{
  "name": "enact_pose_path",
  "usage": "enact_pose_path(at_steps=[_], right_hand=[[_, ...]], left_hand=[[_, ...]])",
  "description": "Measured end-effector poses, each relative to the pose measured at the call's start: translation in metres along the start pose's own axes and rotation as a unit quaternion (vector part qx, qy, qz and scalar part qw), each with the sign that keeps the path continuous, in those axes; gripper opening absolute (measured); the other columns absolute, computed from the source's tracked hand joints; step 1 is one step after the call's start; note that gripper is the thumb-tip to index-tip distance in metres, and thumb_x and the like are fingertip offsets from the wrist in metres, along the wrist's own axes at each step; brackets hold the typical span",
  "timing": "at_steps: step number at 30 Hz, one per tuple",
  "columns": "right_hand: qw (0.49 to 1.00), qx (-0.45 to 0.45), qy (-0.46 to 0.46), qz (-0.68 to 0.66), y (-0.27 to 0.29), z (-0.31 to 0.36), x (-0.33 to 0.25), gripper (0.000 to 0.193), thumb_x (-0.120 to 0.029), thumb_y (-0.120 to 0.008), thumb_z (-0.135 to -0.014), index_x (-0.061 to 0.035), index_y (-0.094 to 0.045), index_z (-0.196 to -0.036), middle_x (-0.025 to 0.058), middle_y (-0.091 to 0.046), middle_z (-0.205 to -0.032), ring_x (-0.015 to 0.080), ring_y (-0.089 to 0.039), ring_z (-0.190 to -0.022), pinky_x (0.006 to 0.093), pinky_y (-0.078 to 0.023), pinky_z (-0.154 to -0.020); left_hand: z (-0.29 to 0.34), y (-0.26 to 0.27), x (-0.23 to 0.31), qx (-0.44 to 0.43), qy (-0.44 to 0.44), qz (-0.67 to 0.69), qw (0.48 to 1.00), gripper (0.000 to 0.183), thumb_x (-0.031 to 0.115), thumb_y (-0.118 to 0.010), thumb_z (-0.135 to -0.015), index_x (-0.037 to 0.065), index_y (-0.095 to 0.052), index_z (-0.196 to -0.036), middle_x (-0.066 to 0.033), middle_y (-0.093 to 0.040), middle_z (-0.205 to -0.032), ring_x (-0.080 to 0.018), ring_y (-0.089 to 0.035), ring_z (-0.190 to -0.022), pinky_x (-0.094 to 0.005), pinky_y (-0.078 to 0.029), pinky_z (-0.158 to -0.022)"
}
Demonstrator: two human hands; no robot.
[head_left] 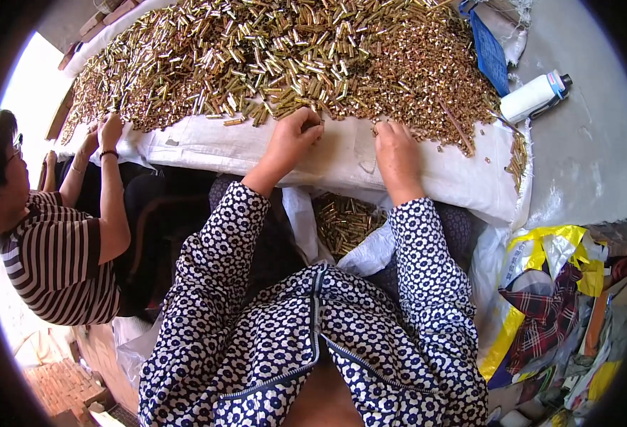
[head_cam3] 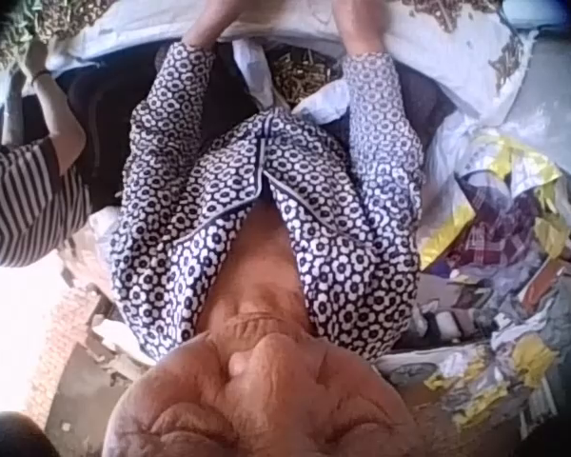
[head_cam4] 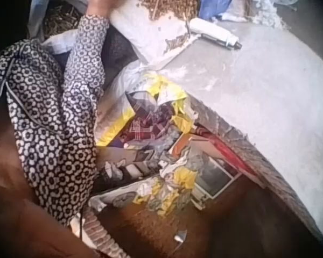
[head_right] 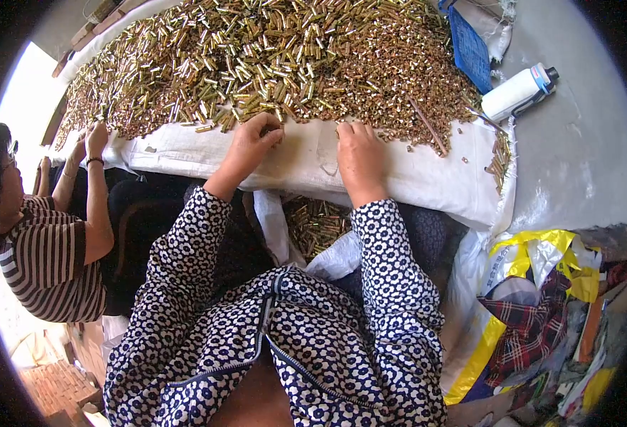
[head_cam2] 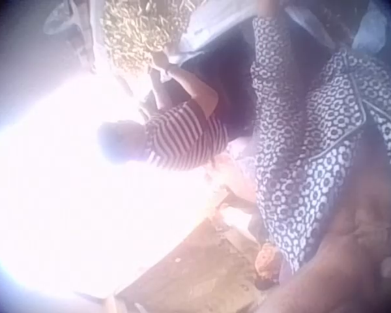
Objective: The person sorts small metal components on a table by hand, then places them into a white bag.
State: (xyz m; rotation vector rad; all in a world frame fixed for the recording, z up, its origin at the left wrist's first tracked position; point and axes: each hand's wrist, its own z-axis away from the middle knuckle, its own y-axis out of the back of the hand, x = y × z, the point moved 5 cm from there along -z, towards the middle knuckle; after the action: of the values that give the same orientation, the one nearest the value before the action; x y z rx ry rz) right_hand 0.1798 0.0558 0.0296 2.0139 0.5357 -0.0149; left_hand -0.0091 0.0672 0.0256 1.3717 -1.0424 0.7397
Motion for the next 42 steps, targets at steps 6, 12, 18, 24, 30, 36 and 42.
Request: enact_pose_path(at_steps=[6,12,18,24,30,36,42], right_hand=[[1.0,0.002,0.016,0.009,-0.003,-0.002,-0.007,0.01,-0.005,-0.055,-0.074,-0.0045,-0.055,-0.084,0.0094,-0.057,-0.086,0.0236,-0.055,-0.083,0.0343,-0.046,-0.072],[0.996,0.027,-0.024,-0.08,0.002,0.004,-0.003,0.01,-0.003,-0.056,-0.071,-0.0049,-0.055,-0.081,0.0097,-0.056,-0.083,0.0254,-0.054,-0.081,0.0348,-0.046,-0.071],[0.997,0.037,0.019,-0.06,0.005,0.011,-0.017,0.01,-0.003,-0.056,-0.07,-0.0051,-0.054,-0.079,0.0094,-0.055,-0.08,0.0263,-0.053,-0.079,0.0364,-0.045,-0.069],[0.999,0.008,0.012,-0.047,0.003,0.009,-0.019,0.011,-0.002,-0.054,-0.07,-0.0051,-0.053,-0.08,0.0096,-0.054,-0.08,0.027,-0.053,-0.077,0.0368,-0.045,-0.068],[0.997,0.032,0.023,-0.07,0.007,0.018,-0.024,0.013,0.0,-0.055,-0.066,-0.0063,-0.053,-0.077,0.0091,-0.054,-0.079,0.0291,-0.052,-0.077,0.0396,-0.044,-0.066],[0.855,-0.043,-0.2,-0.476,-0.008,0.031,-0.025,0.009,0.001,-0.059,-0.072,-0.0051,-0.056,-0.078,-0.0004,-0.056,-0.067,0.01,-0.053,-0.061,0.0239,-0.043,-0.056],[0.718,-0.033,-0.245,-0.651,-0.015,0.039,-0.037,0.004,-0.002,-0.06,-0.077,-0.0008,-0.058,-0.08,-0.0031,-0.057,-0.072,0.0045,-0.051,-0.062,0.0183,-0.042,-0.058]], left_hand=[[0.014,-0.007,-0.008,0.016,-0.014,-0.006,1.0,0.011,0.006,-0.053,-0.082,0.0,-0.053,-0.092,-0.0029,-0.059,-0.072,-0.0101,-0.055,-0.06,-0.0227,-0.045,-0.058],[0.023,-0.01,-0.009,0.006,0.049,0.151,0.987,0.004,0.004,-0.052,-0.084,0.002,-0.053,-0.087,-0.0031,-0.059,-0.07,-0.0088,-0.056,-0.058,-0.0209,-0.042,-0.049],[0.031,-0.015,-0.006,-0.005,0.12,0.352,0.928,0.005,0.01,-0.051,-0.087,0.006,-0.053,-0.087,-0.0022,-0.059,-0.068,-0.0059,-0.052,-0.055,-0.0164,-0.036,-0.045],[0.035,-0.016,-0.013,0.004,0.135,0.393,0.91,0.007,0.012,-0.051,-0.087,0.006,-0.053,-0.087,-0.0029,-0.059,-0.067,-0.0063,-0.051,-0.053,-0.0161,-0.036,-0.044],[0.039,-0.018,-0.011,0.026,0.131,0.415,0.9,0.011,0.013,-0.051,-0.087,0.003,-0.053,-0.09,-0.0051,-0.059,-0.069,-0.0076,-0.051,-0.054,-0.0174,-0.038,-0.045],[0.043,-0.022,-0.007,0.025,0.132,0.411,0.902,0.011,0.012,-0.051,-0.087,0.002,-0.053,-0.091,-0.0055,-0.058,-0.07,-0.0082,-0.052,-0.056,-0.0179,-0.038,-0.045],[0.047,-0.028,-0.007,0.028,0.124,0.43,0.894,0.011,0.012,-0.052,-0.087,0.002,-0.053,-0.09,-0.0058,-0.058,-0.071,-0.0084,-0.053,-0.056,-0.0177,-0.038,-0.045]])
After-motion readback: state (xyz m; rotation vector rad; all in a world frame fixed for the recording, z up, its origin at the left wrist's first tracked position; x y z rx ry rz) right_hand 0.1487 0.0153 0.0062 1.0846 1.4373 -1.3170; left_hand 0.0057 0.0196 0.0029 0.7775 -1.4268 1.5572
